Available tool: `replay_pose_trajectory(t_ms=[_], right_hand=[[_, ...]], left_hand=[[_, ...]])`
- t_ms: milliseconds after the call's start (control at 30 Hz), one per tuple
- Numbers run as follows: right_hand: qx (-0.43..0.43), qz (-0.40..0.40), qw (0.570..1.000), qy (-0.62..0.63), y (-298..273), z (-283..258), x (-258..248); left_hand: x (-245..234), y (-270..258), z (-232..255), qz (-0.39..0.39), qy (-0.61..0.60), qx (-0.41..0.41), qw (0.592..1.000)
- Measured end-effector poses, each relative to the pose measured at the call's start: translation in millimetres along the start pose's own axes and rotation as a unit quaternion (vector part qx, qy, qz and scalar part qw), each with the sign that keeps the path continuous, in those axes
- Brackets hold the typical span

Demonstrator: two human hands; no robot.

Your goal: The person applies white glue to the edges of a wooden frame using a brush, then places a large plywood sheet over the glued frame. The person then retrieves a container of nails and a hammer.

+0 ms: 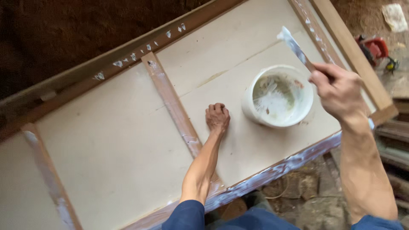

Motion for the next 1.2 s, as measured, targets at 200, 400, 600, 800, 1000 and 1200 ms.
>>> replay_pose_trajectory(t_ms=[200, 400, 600, 800, 1000, 1200], right_hand=[[-0.173, -0.135, 0.972, -0.080, 170.1, 34.4, 123.5], [-0.304, -0.197, 0.921, -0.144, 278.2, 82.4, 258.5], [-0.301, -0.174, 0.934, -0.082, 286.2, 138.6, 278.0], [-0.234, -0.106, 0.963, -0.077, 306.3, 194.6, 265.7], [-0.203, -0.045, 0.972, -0.105, 313.4, 229.4, 232.7], [-0.171, -0.002, 0.973, -0.156, 334.2, 264.2, 197.9]], left_hand=[[-11.7, -4.6, 6.7, 0.077, 0.081, -0.033, 0.993], [-8.5, 0.2, 8.3, 0.069, 0.075, -0.041, 0.994], [-9.7, 8.3, 6.6, 0.043, 0.076, -0.045, 0.995], [-10.8, 6.0, 7.4, 0.048, 0.065, -0.046, 0.996], [-12.3, 7.4, 11.6, 0.044, 0.090, -0.046, 0.994], [-11.4, 7.7, 13.5, 0.044, 0.085, -0.053, 0.994]])
Point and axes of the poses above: each hand's wrist, its own y-axis towards the middle knuckle, its own x-axis out of the palm, z = x × y, the point moved 8 cm from there along y, towards the middle knuckle, and after that the axes turned 10 degrees about y, right-handed, at the moved point
